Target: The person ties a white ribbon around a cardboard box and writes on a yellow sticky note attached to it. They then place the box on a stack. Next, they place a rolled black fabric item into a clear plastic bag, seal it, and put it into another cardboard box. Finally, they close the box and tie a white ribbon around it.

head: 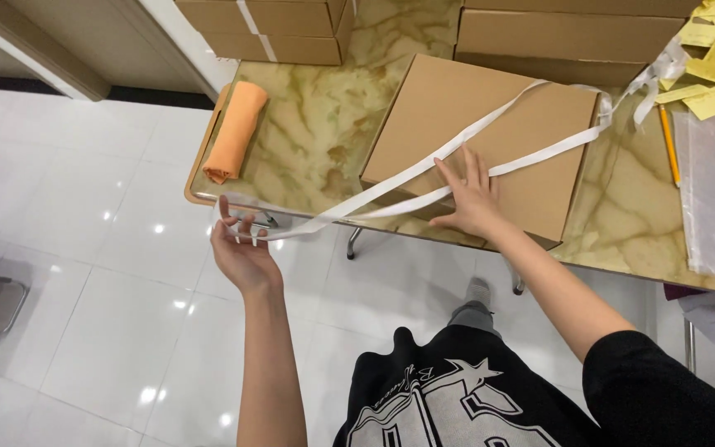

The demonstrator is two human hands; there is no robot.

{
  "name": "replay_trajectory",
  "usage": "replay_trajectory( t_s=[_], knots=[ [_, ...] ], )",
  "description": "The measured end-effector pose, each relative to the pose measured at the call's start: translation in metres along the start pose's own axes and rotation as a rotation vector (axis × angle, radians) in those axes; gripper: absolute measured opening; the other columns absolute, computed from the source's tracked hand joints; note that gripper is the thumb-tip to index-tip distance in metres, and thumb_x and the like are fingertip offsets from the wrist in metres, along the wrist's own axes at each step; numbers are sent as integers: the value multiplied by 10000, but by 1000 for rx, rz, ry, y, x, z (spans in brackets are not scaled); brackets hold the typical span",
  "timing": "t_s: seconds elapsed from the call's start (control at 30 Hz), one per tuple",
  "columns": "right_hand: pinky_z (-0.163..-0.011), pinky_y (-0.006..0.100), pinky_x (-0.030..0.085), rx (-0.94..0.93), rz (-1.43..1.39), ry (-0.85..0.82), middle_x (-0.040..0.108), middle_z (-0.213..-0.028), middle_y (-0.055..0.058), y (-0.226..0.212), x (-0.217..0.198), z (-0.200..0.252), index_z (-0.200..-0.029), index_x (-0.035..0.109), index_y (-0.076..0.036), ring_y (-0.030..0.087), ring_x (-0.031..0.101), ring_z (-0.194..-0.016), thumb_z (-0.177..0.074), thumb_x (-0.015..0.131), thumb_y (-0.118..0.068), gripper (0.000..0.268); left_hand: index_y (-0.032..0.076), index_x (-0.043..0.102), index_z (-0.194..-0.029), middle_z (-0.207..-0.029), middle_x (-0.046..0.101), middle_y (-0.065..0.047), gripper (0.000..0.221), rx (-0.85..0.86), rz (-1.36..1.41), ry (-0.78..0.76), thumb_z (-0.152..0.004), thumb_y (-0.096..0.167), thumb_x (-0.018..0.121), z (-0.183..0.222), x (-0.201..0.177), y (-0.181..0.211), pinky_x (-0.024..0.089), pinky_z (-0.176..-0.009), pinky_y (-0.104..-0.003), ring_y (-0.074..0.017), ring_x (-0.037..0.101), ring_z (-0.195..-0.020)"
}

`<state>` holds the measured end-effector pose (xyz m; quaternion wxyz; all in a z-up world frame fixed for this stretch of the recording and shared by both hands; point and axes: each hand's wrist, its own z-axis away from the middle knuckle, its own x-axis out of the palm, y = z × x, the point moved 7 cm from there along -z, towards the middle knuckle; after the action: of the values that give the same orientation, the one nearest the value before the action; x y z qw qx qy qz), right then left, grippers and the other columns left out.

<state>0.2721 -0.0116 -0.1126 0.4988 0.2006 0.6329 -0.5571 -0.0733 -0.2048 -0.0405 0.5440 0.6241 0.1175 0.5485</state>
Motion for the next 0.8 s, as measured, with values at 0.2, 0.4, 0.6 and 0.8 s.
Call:
replay_trajectory(
  t_s=[0.2, 0.4, 0.6, 0.8],
  knots=[
    [-1225, 786, -7, -86, 97, 3, -25, -1792, 187, -32, 29, -22, -1701, 310, -313, 472, -112, -1620, -782, 925, -328, 1106, 205, 595, -881, -1418, 634, 53, 219, 157, -33, 199, -1008, 383, 581, 4, -49, 51, 526, -702, -264, -97, 702, -940],
    [-1158, 858, 74, -280, 152, 201, 257, -1746, 181, -61, 94, -94, -1388, 695, -250, 474, 77, -1636, -842, 889, -261, 580, 204, 566, -854, -1414, 658, 72, 227, 301, 34, 372, -1014, 365, 562, 18, -121, 98, 476, -665, -243, -90, 679, -880],
    [-1176, 772, 160, -586, -239, 64, 715, -1400, 52, -154, 241, -106, -1200, 762, -195, 326, 605, -1398, -954, 769, -132, 255, 215, 558, -850, -1344, 671, 78, 223, 402, 37, 542, -1008, 373, 561, 57, -173, 121, 450, -696, -238, -73, 668, -886],
    [-997, 425, 551, -315, -909, -537, 785, -1210, 107, -326, 246, 40, -1317, 758, -141, 219, 721, -1147, -997, 649, -151, 338, 213, 570, -832, -1025, 671, 104, 241, 402, 26, 627, -1012, 370, 598, 90, -191, 121, 475, -630, -217, -63, 692, -828]
  ],
)
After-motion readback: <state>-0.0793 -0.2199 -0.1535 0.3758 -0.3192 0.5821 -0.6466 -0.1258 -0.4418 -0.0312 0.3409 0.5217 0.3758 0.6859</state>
